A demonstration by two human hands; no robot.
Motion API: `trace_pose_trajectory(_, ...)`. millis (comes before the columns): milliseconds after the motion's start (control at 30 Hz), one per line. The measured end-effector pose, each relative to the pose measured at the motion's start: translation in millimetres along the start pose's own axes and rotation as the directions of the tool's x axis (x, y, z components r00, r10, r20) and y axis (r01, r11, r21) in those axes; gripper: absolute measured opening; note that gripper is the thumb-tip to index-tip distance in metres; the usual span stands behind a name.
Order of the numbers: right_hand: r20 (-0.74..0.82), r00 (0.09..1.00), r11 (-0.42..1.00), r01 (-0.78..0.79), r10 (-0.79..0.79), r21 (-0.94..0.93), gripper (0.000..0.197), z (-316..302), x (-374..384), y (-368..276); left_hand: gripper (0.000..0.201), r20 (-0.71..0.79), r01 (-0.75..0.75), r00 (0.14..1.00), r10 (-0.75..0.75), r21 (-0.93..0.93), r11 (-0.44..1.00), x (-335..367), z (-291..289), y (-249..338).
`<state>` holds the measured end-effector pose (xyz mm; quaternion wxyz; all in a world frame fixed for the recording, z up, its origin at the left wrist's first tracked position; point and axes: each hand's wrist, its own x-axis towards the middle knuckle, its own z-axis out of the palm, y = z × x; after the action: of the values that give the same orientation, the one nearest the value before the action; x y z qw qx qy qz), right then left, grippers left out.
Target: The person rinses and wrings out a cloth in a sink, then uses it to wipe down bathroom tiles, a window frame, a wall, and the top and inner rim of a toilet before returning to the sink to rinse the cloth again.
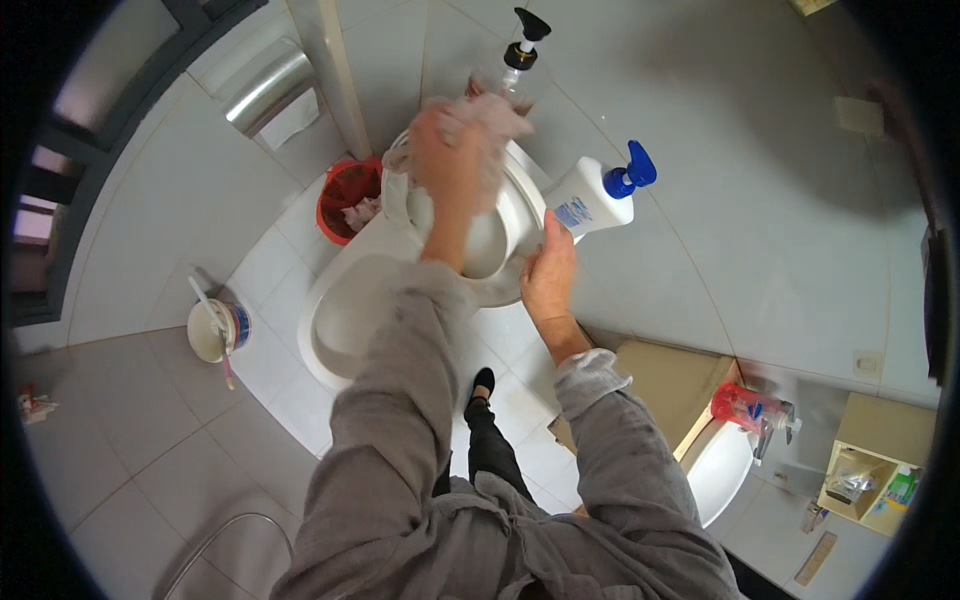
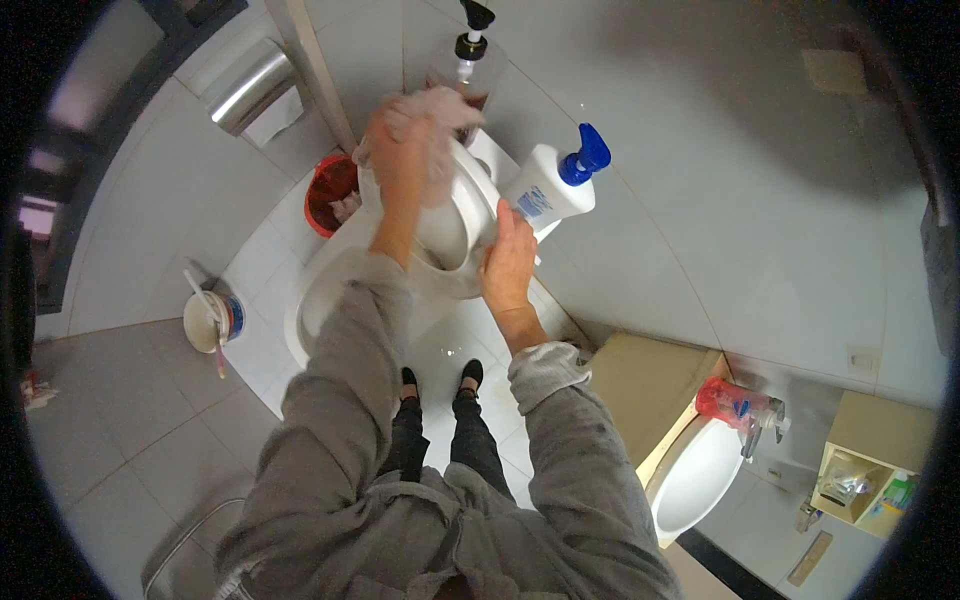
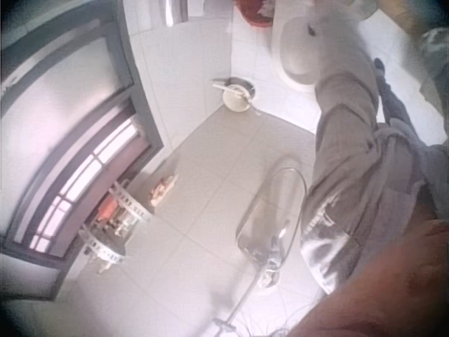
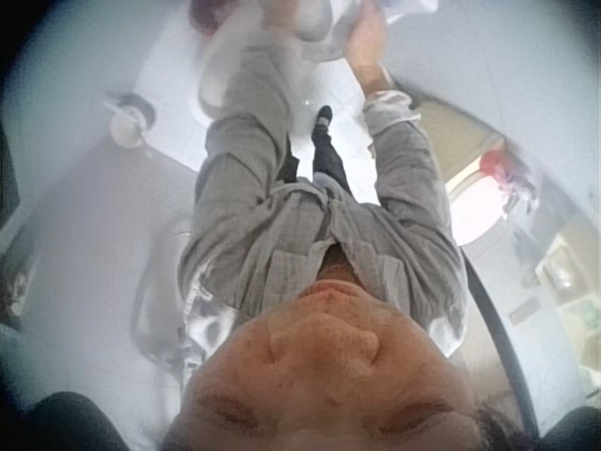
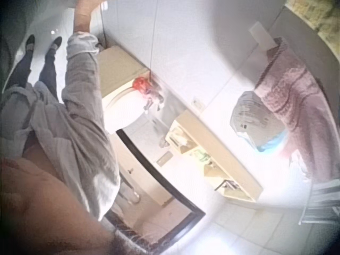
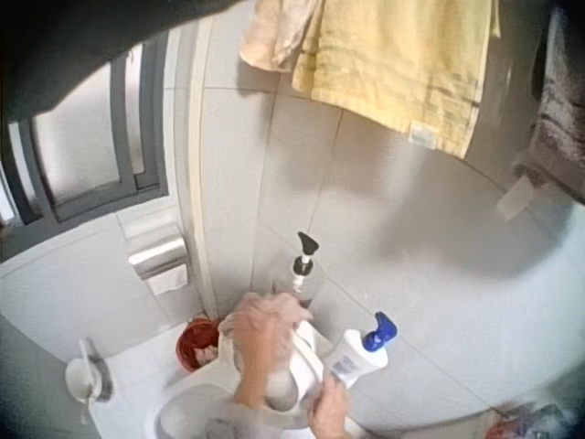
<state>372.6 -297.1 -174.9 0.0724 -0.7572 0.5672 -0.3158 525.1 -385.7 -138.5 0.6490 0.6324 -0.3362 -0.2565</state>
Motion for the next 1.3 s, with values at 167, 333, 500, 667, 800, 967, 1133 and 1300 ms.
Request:
trace_pose_trajectory(167,-0.053,0.998,0.997,0.032,-0.028,0.068,0.058,7.3,2.2,-11.4,0.032,0.069,0.26,0.966,-0.251,-0.215,0.941,100.3,-42.6,-73.2)
trace_pose_trajectory(333,-0.039,0.999,0.999,-0.004,0.005,0.033,0.056,10.4,3.2,-1.5,0.034,-0.102,-0.015,0.995,-0.013,-0.269,0.963,22.1,-15.2,-43.3)
trace_pose_trajectory(500,0.019,0.999,0.998,-0.049,0.048,0.033,0.052,8.0,3.4,15.9,0.043,0.021,-0.229,0.972,0.233,-0.129,0.965,-80.6,5.5,0.1)
trace_pose_trajectory(667,0.108,0.987,0.987,0.104,-0.117,0.121,0.056,2.7,3.8,27.0,0.03,0.07,0.228,0.969,-0.237,-0.621,0.75,-135.4,-30.9,0.8)
trace_pose_trajectory(800,0.156,0.986,0.993,0.05,-0.066,0.105,0.06,-15.8,2.7,15.6,0.032,0.197,0.461,0.838,-0.51,-0.755,0.467,-175.3,-82.9,-4.5)
trace_pose_trajectory(967,0.216,0.974,0.989,-0.099,0.074,0.11,0.044,-68.2,-31.7,1.9,0.021,0.336,0.634,0.676,-0.655,-0.719,0.285,-265.2,-102.3,-4.9)
trace_pose_trajectory(1133,0.142,0.959,0.825,-0.282,0.244,0.49,0.018,-171.6,-143.0,7.0,0.02,0.624,0.802,0.571,-0.533,-0.564,0.198,-343.7,-86.2,28.8)
trace_pose_trajectory(1300,0.039,0.829,0.608,-0.44,0.557,0.661,0.018,-293.4,-265.0,77.9,0.026,0.8,0.884,0.461,-0.385,-0.452,0.12,-437.0,-25.5,99.0)
